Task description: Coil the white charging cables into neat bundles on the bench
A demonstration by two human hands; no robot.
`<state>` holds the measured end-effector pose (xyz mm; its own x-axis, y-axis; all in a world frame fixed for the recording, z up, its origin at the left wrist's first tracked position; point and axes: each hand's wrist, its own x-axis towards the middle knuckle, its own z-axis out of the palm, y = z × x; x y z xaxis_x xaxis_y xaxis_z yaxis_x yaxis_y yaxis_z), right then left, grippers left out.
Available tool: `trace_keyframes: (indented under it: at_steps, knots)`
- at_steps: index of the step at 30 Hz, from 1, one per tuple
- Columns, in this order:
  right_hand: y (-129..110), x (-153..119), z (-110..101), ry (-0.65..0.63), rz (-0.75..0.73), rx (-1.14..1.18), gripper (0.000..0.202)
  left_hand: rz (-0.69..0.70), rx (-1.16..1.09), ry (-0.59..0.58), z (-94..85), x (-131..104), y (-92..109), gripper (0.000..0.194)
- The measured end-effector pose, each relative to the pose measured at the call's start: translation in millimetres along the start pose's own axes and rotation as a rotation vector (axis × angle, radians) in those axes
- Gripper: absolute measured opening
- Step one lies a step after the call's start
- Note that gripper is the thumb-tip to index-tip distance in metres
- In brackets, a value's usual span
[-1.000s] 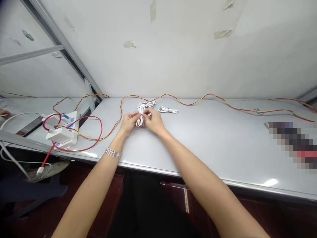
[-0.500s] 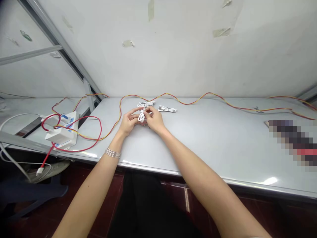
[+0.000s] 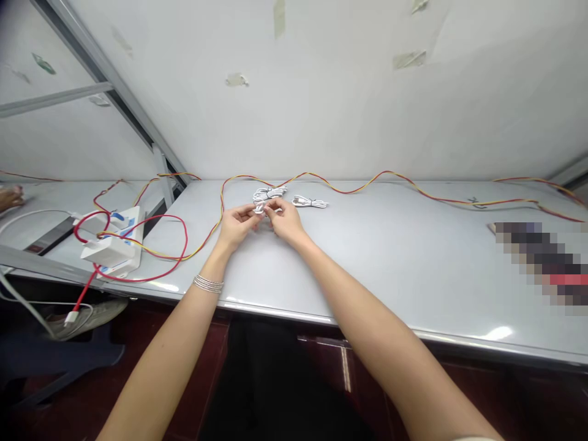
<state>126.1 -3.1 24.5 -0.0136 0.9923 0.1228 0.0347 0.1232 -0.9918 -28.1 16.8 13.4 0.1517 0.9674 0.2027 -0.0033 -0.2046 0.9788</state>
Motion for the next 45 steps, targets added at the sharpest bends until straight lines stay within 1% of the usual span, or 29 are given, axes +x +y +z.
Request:
trace_keyframes:
  at_steps: [4,6,7,10,14,17,20,22,24,26,28,30,33,35,38,42,44,45]
  knots:
    - [-1,-2,1,-0.02,0.009,0.013,0.02,0.138,0.109,0.127,-1.0,1,0,0.03]
    - [-1,-2,1,-0.026,-0.008,0.023,0.02,0.176,0.114,0.147,-1.0,1,0,0.029]
    - [-2,-2,1,-0.027,-0.01,0.024,0.021,0.18,0.104,0.137,-0.9,1,1,0.03]
    - [-3,-3,2,-0.029,0.017,0.005,0.024,0.143,0.028,0.089,0.3,2,1,0.036]
    - [-3,-3,3,-0.053,0.063,0.038,0.026,0.063,-0.076,0.116,1.4,3,-1,0.054]
    - [-1,-2,4,-0.069,0.095,0.104,0.027,0.069,-0.108,0.106,1.8,2,-1,0.063]
    - [2,-1,4,-0.088,0.109,0.171,0.03,0.077,-0.137,0.067,2.3,1,1,0.063]
    - [3,-1,4,-0.104,0.1,0.208,0.032,0.044,-0.144,0.038,2.5,0,3,0.054]
    - [4,0,4,-0.111,0.079,0.211,0.032,-0.017,-0.153,0.02,2.1,0,4,0.043]
    - [5,0,3,-0.088,0.052,0.194,0.03,-0.07,-0.167,0.01,1.2,0,6,0.038]
    - [5,1,3,-0.057,0.032,0.185,0.027,-0.078,-0.163,-0.008,-0.2,0,6,0.04]
    - [5,2,2,-0.042,0.029,0.192,0.026,-0.055,-0.134,-0.039,-1.3,0,6,0.047]
    - [4,2,1,-0.049,0.051,0.197,0.026,-0.046,-0.103,-0.076,-1.9,0,4,0.06]
    - [3,2,-1,-0.059,0.057,0.193,0.028,-0.063,-0.098,-0.081,-1.4,0,1,0.062]
    - [4,2,-1,-0.072,0.042,0.164,0.031,-0.058,-0.047,-0.049,-0.5,1,-3,0.053]
    - [5,4,-1,-0.074,-0.007,0.128,0.032,0.072,0.065,0.074,-0.7,2,-6,0.033]
    - [6,4,-1,-0.062,-0.049,0.105,0.029,0.105,0.083,0.1,-0.7,3,-6,0.032]
    - [7,5,0,-0.054,-0.074,0.087,0.027,0.105,0.072,0.085,-0.4,3,-6,0.033]
